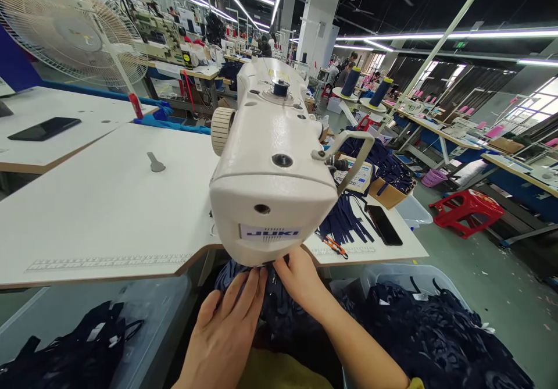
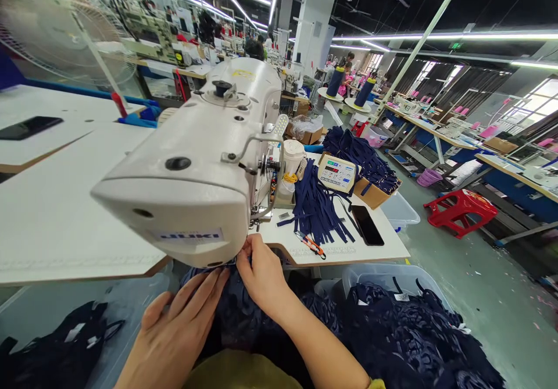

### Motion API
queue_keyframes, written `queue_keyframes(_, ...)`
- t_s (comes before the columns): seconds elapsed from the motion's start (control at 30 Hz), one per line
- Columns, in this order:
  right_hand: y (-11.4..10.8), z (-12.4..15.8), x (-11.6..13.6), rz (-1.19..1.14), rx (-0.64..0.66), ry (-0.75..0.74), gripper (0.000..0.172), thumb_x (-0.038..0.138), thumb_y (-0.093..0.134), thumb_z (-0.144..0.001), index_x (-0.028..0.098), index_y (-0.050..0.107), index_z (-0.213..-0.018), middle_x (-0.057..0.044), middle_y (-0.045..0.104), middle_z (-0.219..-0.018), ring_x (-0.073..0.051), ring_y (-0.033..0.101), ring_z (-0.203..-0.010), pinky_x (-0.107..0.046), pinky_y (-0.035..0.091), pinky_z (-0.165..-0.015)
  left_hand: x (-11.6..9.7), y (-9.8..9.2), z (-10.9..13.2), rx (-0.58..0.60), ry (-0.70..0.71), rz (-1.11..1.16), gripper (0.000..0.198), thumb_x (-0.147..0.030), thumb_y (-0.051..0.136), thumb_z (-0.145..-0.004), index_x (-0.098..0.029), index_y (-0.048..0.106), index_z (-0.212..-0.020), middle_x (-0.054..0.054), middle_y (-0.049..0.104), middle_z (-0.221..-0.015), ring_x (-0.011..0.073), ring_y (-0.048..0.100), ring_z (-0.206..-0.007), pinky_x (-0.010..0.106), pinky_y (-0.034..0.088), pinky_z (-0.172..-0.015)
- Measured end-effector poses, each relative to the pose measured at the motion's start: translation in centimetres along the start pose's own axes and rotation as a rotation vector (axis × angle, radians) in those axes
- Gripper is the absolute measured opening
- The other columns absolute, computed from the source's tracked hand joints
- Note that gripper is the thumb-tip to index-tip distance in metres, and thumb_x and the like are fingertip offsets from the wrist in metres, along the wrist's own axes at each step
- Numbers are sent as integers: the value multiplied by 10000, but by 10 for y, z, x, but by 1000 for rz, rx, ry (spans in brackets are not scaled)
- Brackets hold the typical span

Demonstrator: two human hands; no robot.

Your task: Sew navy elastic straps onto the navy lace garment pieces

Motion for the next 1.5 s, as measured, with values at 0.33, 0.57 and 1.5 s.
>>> queue_keyframes(0.33,-1,1,3,4,-1,-3,170,192,418,-887,200,528,-1017,-49,638,-927,-195,604,-842,-302,454,-747,2,0,0,-48,54,-40,591,-126,370,-918,-279,216,-1468,29,631,-1251,185,572,-1120,363,277,-981)
queue_keyframes(0.57,-1,1,2,9,-5,-11,159,204,412,-890,203,526,-1001,-52,637,-918,-196,605,-818,-303,456,-727,1,-5,-3,-57,45,-41,673,-128,358,-922,-309,21,-1475,15,643,-1234,183,585,-1098,362,283,-964)
queue_keyframes(1.5,20,7,-37,-370,-151,159,183,386,447,-902,210,471,-857,11,493,-756,-157,511,-768,-281,445,-781,5,-4,-4,-106,60,-88,454,-70,357,-857,-198,607,-1214,52,677,-1145,202,563,-1071,360,325,-944)
Point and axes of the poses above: each hand's wrist, its own z-axis away from the middle knuckle, its own y-axis out of the palm, x = y × z, the point moved 2 cm from there along -z, towards the middle knuckle
